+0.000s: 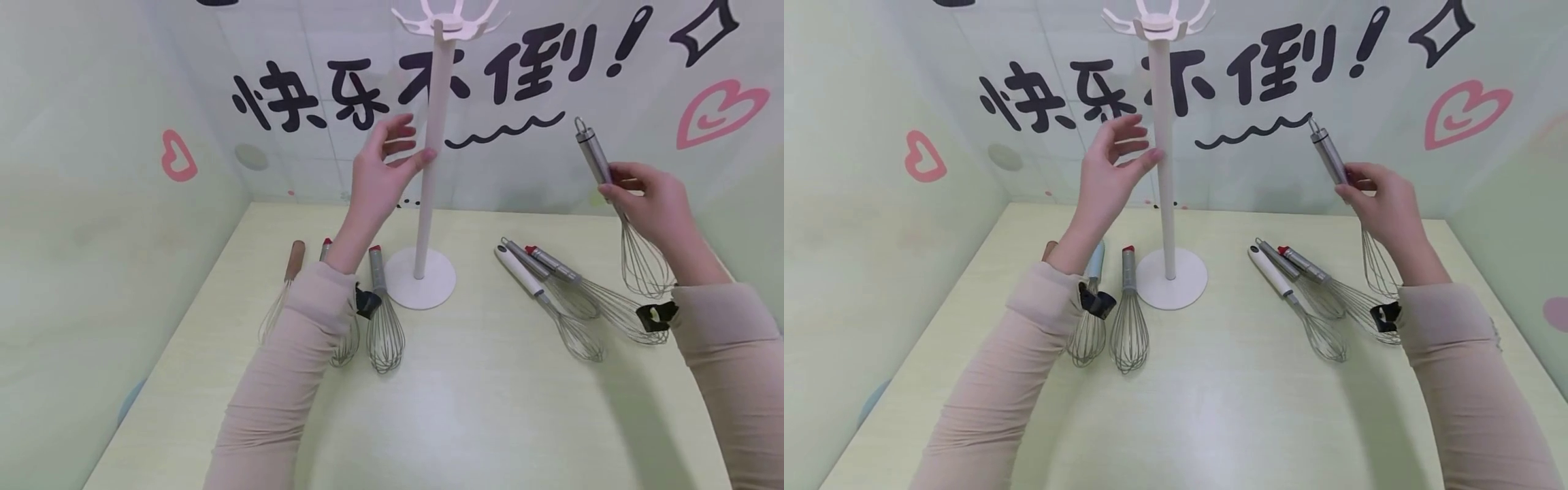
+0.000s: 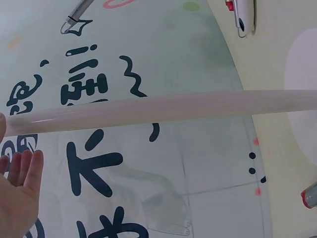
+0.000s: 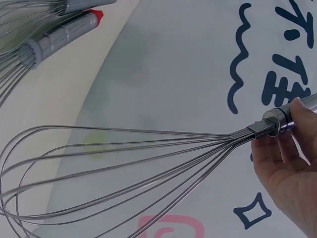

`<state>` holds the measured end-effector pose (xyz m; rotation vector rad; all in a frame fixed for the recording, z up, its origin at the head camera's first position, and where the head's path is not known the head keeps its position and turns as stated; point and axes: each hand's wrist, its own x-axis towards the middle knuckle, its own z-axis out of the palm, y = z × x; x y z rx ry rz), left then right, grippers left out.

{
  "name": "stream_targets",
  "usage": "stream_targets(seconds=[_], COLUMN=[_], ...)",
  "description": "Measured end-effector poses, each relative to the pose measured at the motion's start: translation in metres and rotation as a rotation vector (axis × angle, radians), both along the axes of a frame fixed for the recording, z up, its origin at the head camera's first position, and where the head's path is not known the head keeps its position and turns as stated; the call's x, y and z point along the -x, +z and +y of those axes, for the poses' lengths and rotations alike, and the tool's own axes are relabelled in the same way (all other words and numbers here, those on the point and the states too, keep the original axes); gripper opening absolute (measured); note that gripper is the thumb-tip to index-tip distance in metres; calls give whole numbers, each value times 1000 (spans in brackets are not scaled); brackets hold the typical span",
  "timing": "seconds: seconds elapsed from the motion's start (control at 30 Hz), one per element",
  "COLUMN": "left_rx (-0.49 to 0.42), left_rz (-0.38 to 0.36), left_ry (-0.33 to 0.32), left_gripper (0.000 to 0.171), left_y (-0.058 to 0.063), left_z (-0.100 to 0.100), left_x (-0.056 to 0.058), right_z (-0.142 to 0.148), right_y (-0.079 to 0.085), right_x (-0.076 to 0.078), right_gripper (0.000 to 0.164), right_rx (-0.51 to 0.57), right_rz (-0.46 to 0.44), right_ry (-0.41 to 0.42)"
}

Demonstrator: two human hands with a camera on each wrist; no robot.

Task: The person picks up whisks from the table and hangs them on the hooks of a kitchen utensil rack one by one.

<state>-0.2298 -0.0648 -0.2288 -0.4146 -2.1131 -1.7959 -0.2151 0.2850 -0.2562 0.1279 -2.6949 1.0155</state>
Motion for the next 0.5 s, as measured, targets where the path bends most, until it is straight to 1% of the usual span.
stream_targets(seconds=[0.13,0.23,0.33,0.5], left_rx=[-39,-49,-49,-48], left_rz=[37,53,59,99], left_ry=[6,10,17,27], left_gripper=[57,59,59,61], left_y=[13,23,35,52], left_z=[0,0,1,3], left_x=[-1,-3,-7,-9], right_z=[-11,-19,-26,-38], right_y=[12,20,29,44], right_x=[-3,-4,-5,-9], right_gripper=[46,45,43,39], right_rx=[65,97,136,230], right_rz=[14,25,23,36], right_ry=[30,59,86,141])
